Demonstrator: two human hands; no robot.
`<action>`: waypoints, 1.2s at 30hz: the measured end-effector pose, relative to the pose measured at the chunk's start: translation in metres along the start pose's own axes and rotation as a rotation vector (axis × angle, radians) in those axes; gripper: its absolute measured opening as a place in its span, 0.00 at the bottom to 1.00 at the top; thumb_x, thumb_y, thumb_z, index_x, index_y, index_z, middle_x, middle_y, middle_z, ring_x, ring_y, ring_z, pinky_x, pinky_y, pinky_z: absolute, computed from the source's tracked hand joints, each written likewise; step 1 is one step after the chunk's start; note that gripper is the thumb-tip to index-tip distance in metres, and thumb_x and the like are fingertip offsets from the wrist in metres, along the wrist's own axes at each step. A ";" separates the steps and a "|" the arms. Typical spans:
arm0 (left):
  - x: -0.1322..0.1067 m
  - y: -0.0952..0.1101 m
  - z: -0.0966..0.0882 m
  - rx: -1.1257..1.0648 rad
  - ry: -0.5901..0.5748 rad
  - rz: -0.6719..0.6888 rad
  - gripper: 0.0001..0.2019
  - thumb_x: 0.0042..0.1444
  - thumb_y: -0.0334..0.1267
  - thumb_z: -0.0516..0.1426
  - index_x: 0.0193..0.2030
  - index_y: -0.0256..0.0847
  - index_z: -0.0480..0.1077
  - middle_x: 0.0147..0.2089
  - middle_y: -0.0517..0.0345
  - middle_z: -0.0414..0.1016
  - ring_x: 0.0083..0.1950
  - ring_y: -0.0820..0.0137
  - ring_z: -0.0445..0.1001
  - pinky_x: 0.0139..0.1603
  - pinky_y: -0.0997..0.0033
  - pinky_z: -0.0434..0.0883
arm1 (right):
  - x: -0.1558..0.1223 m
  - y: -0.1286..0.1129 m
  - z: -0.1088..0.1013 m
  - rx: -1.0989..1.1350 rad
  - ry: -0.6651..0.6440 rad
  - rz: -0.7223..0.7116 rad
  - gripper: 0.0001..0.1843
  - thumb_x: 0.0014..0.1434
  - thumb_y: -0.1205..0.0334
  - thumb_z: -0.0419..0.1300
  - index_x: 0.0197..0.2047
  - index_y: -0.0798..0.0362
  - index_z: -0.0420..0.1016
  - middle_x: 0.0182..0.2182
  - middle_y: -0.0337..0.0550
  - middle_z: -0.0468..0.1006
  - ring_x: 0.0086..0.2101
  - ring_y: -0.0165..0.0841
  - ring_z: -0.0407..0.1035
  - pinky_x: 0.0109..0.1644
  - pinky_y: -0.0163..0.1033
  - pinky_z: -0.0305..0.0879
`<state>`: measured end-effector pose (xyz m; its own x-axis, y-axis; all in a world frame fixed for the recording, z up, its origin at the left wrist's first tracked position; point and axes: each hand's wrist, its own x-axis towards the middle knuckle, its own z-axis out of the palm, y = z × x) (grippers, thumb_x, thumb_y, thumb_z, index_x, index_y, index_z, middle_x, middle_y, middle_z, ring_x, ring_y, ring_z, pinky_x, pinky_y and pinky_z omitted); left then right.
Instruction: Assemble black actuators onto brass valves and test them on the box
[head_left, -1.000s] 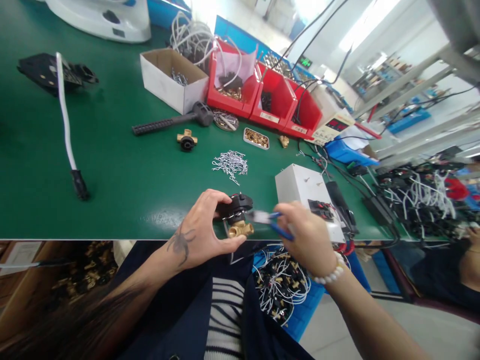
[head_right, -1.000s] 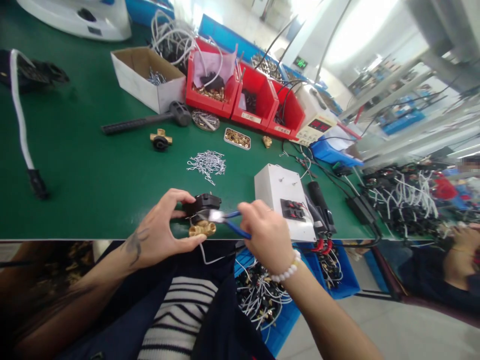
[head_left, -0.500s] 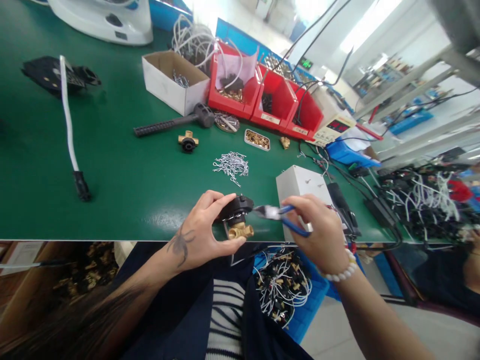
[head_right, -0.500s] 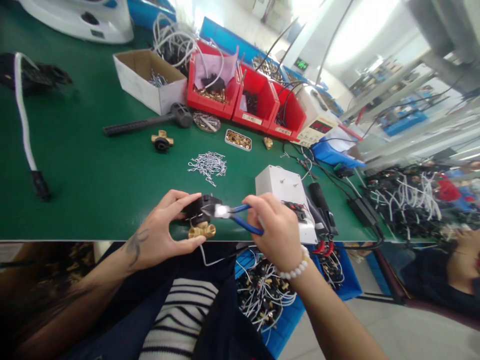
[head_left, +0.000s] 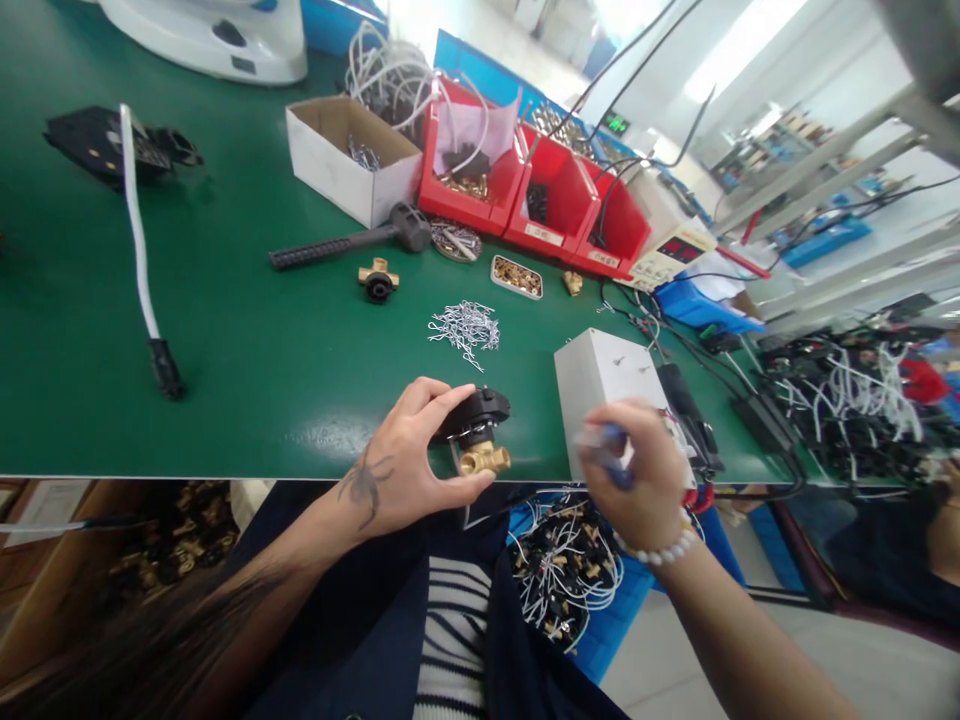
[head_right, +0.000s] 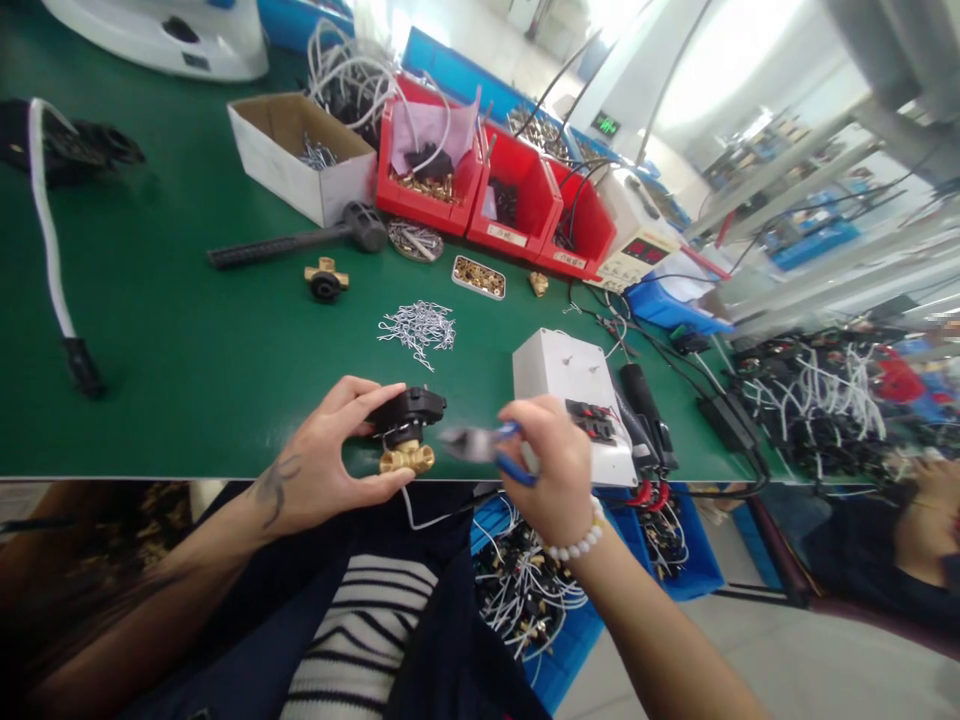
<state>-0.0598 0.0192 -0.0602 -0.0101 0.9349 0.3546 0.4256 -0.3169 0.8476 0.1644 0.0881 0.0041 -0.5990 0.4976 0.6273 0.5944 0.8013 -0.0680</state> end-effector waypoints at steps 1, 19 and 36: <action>0.000 -0.001 0.001 0.000 0.010 0.010 0.35 0.50 0.44 0.66 0.64 0.39 0.65 0.54 0.49 0.67 0.54 0.61 0.71 0.59 0.52 0.76 | 0.000 0.001 0.001 -0.030 -0.154 -0.053 0.12 0.59 0.75 0.52 0.42 0.50 0.68 0.29 0.39 0.72 0.27 0.30 0.67 0.28 0.36 0.60; 0.001 0.002 0.000 0.010 -0.024 0.017 0.34 0.51 0.43 0.65 0.64 0.36 0.65 0.54 0.48 0.67 0.55 0.60 0.70 0.60 0.51 0.74 | 0.000 0.001 -0.001 0.070 0.078 0.076 0.12 0.60 0.73 0.55 0.44 0.48 0.67 0.31 0.38 0.72 0.27 0.29 0.65 0.29 0.36 0.61; 0.001 0.000 -0.001 0.004 -0.021 0.010 0.34 0.51 0.44 0.66 0.64 0.41 0.64 0.54 0.49 0.67 0.55 0.59 0.71 0.58 0.50 0.76 | 0.005 0.001 -0.002 -0.034 -0.197 -0.017 0.10 0.61 0.73 0.53 0.43 0.51 0.69 0.30 0.40 0.73 0.26 0.30 0.65 0.28 0.37 0.60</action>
<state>-0.0610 0.0201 -0.0593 0.0128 0.9350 0.3544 0.4294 -0.3252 0.8425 0.1636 0.0908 0.0088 -0.7003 0.5423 0.4641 0.5994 0.7999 -0.0302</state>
